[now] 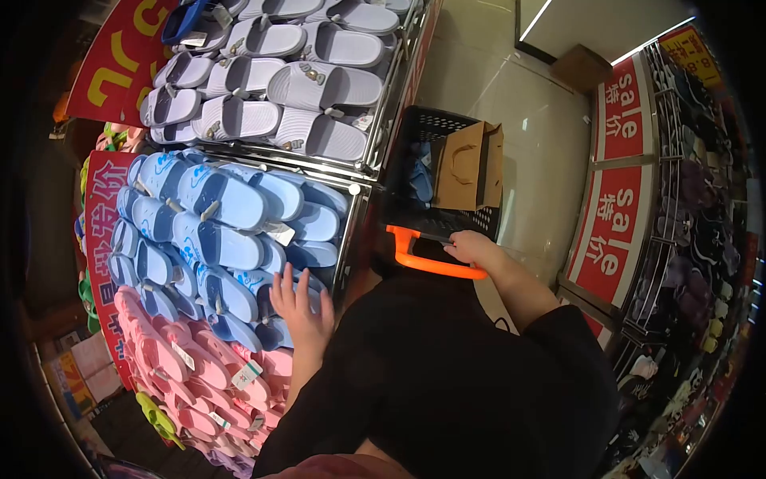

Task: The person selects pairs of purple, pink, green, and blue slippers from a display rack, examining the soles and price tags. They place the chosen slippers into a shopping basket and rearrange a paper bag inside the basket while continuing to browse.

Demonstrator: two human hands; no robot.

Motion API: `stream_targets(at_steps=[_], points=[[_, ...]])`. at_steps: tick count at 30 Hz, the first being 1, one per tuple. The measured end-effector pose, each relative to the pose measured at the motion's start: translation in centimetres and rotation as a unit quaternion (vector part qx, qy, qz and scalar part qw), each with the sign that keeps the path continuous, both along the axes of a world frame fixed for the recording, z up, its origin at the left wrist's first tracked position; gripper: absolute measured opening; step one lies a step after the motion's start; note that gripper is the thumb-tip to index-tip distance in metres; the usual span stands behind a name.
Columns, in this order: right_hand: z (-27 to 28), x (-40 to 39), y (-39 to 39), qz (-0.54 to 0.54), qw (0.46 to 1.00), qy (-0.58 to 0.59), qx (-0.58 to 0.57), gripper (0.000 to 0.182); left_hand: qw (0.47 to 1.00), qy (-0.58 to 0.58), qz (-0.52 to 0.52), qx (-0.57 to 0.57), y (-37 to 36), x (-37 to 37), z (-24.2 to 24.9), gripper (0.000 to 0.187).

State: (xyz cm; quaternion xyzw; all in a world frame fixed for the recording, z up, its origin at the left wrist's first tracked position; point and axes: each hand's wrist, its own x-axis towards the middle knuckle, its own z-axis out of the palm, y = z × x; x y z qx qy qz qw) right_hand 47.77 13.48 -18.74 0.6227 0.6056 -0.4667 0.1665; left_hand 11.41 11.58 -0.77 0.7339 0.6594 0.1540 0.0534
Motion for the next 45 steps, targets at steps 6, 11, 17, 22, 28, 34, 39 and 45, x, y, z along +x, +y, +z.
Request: stream_targets(at_steps=[6, 11, 17, 22, 28, 34, 39, 45], points=[[-4.8, 2.7, -0.8, -0.231, 0.963, 0.05, 0.133, 0.035, 0.977, -0.095, -0.159, -0.101, 4.6, 5.2, -1.8, 0.042], [-7.9, 4.0, 2.2, -0.353, 0.93, -0.027, 0.092, 0.052, 0.971, -0.083, -0.18, -0.137, 5.9, 7.2, -1.6, 0.043], [-12.8, 5.9, 3.7, -0.365, 0.931, -0.01, 0.029, 0.056, 0.969, -0.055, -0.156, -0.184, 4.6, 7.1, -2.4, 0.039], [-13.6, 5.0, 4.9, -0.264, 0.956, -0.056, 0.113, 0.037, 0.972, -0.057, -0.112, -0.2, 3.6, 7.3, -2.1, 0.036], [-9.1, 3.1, 6.7, 0.01, 0.944, -0.127, 0.303, 0.014, 0.967, -0.077, -0.12, -0.21, 3.2, 8.1, -2.8, 0.036], [-7.1, 5.1, 6.1, -0.001, 0.922, -0.147, 0.359, 0.016, 0.959, -0.106, -0.153, -0.214, 3.7, 9.1, -3.4, 0.036], [-5.1, 8.2, 4.9, -0.038, 0.919, -0.107, 0.377, 0.02, 0.954, -0.127, -0.168, -0.215, 4.4, 9.4, -3.6, 0.036], [-1.8, 10.3, 2.4, -0.089, 0.912, -0.106, 0.385, 0.026, 0.95, -0.158, -0.186, -0.195, 5.3, 9.1, -4.2, 0.037]])
